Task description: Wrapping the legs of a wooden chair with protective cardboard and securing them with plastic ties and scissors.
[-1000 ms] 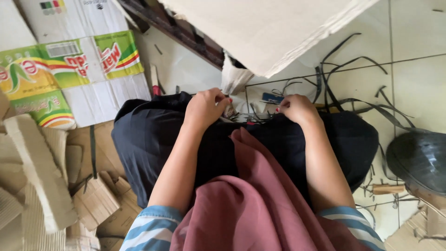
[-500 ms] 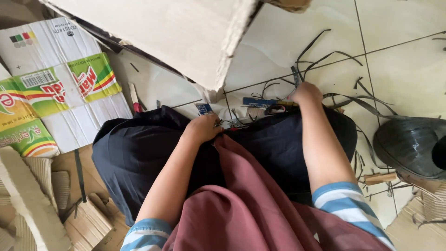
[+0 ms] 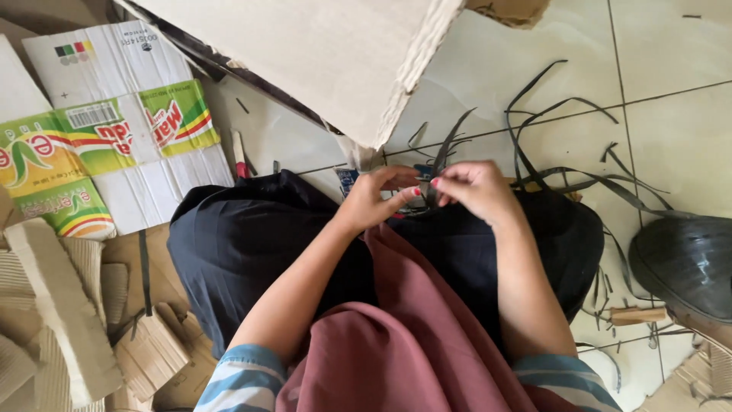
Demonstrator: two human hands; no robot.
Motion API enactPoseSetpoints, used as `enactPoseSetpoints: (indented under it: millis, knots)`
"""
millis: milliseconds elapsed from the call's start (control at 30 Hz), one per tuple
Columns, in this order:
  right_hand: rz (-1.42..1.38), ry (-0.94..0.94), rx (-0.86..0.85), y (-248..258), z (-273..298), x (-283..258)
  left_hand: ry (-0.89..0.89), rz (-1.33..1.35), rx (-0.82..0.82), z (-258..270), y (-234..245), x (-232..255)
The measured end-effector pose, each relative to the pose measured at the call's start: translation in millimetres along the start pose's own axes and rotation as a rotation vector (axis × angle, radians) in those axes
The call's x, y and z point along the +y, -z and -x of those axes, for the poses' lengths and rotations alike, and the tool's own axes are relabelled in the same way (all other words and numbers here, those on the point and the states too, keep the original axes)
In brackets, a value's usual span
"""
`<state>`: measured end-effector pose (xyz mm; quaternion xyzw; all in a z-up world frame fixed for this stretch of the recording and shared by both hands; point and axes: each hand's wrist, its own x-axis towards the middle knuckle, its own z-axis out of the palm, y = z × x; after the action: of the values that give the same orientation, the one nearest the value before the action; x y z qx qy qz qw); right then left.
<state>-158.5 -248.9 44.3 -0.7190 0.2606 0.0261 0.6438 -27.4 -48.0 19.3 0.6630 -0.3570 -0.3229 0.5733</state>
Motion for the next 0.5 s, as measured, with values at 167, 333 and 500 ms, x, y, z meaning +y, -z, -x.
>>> enactPoseSetpoints:
  millis: [167,333,500]
  knots:
    - [0.06,0.005,0.009,-30,3,8,0.005,-0.04,0.067,9,0,-17]
    - [0.275,0.04,0.17,-39,0,10,-0.027,0.038,0.083,10,4,-6]
    - [0.602,0.057,0.538,-1,-22,51,-0.01,0.547,0.074,3,-5,9]
